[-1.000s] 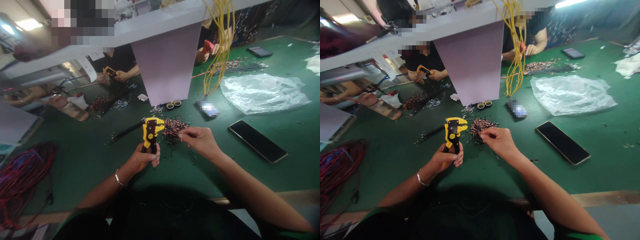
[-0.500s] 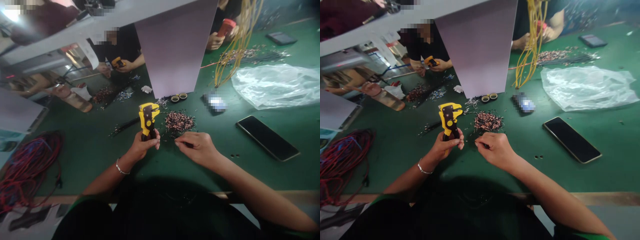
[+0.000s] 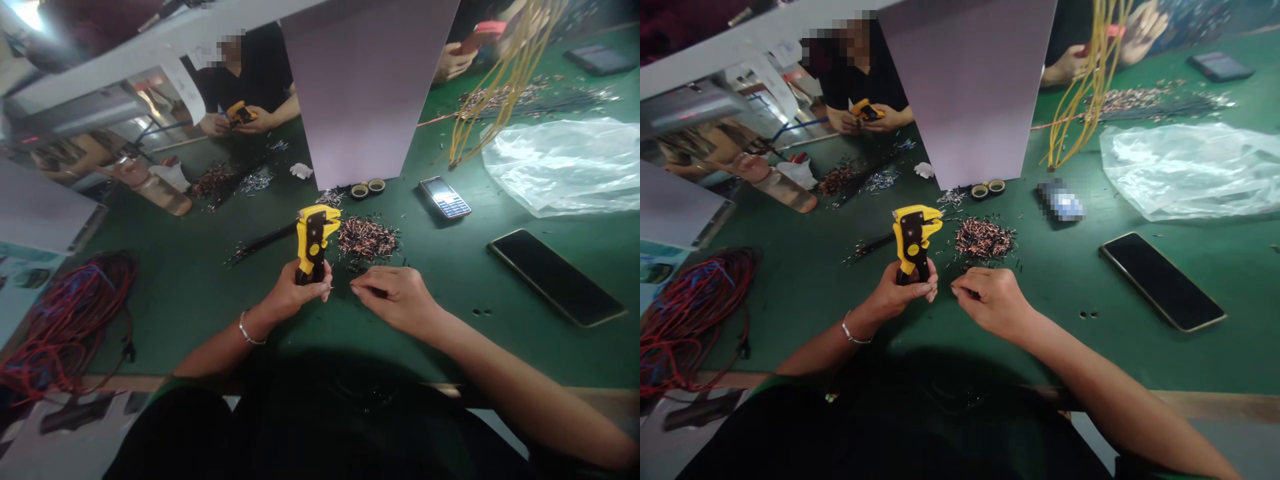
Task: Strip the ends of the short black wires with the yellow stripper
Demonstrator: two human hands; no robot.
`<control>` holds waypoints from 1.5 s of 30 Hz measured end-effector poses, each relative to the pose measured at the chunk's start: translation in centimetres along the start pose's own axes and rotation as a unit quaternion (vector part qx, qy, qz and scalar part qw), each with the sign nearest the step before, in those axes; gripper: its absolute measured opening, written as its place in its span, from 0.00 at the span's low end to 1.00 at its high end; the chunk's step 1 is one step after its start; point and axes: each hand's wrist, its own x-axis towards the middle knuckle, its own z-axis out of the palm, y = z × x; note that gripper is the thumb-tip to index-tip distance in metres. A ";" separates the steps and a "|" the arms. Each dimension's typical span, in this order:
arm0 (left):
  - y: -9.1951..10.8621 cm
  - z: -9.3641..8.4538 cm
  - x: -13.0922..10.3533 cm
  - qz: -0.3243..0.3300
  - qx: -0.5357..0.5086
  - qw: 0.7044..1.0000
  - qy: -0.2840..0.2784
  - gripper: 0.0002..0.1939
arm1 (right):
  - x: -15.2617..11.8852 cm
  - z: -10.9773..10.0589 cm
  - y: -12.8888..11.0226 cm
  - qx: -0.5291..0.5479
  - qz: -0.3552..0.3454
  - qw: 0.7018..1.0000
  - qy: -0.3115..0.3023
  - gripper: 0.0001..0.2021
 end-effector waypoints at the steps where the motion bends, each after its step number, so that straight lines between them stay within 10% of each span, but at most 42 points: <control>1: 0.0 0.0 0.0 0.000 -0.001 1.000 -0.005 0.16 | 0.0 0.0 0.1 0.007 0.010 1.000 0.001 0.12; 32: 0.0 0.1 -0.1 -0.017 0.062 0.998 -0.010 0.13 | 0.1 -0.5 -0.6 0.015 -0.023 1.000 0.007 0.12; 45: 0.6 -0.3 0.7 -0.063 -0.152 0.980 -0.116 0.19 | 0.4 -1.5 -0.1 -0.052 0.043 0.980 0.187 0.09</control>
